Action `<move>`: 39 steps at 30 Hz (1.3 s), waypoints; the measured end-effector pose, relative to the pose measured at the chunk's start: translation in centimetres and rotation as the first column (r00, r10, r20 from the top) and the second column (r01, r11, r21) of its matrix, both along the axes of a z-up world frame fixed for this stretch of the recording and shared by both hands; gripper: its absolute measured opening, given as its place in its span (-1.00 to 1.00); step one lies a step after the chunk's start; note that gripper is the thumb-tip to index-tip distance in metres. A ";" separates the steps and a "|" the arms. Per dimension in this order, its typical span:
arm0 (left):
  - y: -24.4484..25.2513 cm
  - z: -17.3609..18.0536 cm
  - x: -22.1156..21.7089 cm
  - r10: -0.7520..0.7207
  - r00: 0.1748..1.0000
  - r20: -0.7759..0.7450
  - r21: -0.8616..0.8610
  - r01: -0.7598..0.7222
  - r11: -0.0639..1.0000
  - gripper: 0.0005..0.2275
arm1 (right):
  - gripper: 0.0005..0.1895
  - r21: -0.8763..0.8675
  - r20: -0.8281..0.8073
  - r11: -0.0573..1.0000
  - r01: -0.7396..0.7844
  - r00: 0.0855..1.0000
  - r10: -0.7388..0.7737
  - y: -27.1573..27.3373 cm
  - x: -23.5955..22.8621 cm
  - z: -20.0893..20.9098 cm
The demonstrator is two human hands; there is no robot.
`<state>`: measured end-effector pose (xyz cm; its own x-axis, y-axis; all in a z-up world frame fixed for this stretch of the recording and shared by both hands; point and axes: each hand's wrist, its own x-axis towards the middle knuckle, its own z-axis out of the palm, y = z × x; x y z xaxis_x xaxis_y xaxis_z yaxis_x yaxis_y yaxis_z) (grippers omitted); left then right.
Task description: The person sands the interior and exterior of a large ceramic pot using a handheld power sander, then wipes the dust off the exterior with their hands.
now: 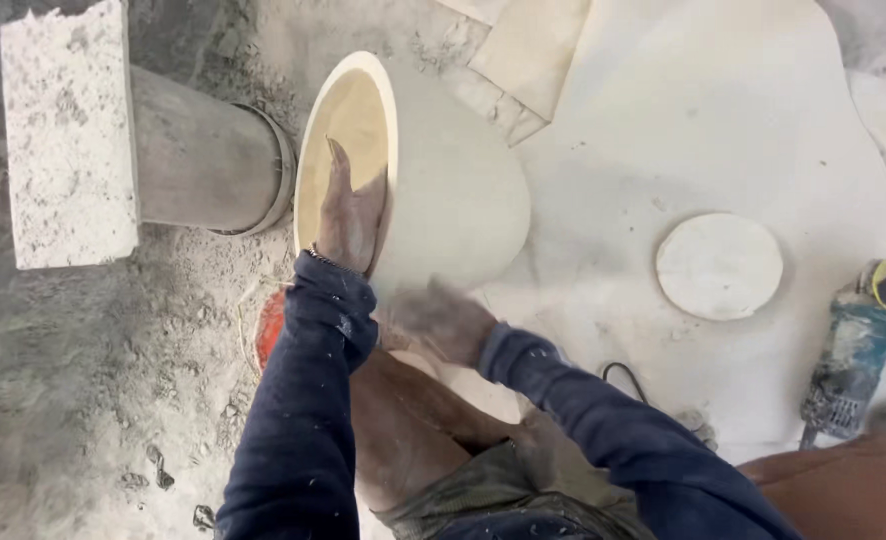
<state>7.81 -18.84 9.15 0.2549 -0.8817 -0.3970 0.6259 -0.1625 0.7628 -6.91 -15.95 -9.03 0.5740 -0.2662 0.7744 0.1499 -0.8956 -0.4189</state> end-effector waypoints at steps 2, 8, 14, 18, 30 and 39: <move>0.4 -0.1 -0.5 -0.015 0.999 0.040 0.062 0.012 0.998 0.01 | -0.59 0.035 0.031 0.976 -0.216 0.976 0.215 3.1 -4.1 -2.7; 3.1 -3.5 -4.9 -0.143 0.825 0.547 0.105 0.102 0.989 -0.36 | -0.43 0.362 -0.203 0.876 0.317 0.945 -0.258 -0.7 -9.9 -5.3; 11.8 -10.1 -6.9 -0.789 -0.214 0.576 0.779 -0.149 0.609 -0.41 | -0.13 0.957 0.035 -0.289 0.002 0.992 0.125 -4.2 -8.3 -5.0; 8.5 -10.4 -11.7 -0.763 -0.332 0.554 0.789 -0.083 0.609 -0.53 | -0.11 0.897 -0.026 -0.441 -0.031 0.992 -0.124 -4.9 -8.2 -3.5; 5.8 -7.0 -12.7 -0.675 -0.155 0.721 0.692 0.197 0.694 -0.52 | -0.32 0.708 -0.109 0.619 0.340 0.919 -0.380 -3.2 -12.6 4.0; 3.1 -1.1 -10.7 -0.569 -0.179 0.803 0.573 -0.031 0.819 -0.48 | -0.24 0.868 -0.224 0.458 0.190 0.974 0.020 -18.4 -3.5 -4.0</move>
<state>-2.93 -15.71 8.10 0.3724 -0.8977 -0.2357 -0.8569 -0.4301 0.2842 -10.40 -34.30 -13.07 0.6015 -0.7987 -0.0165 -0.0741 -0.0352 -0.9966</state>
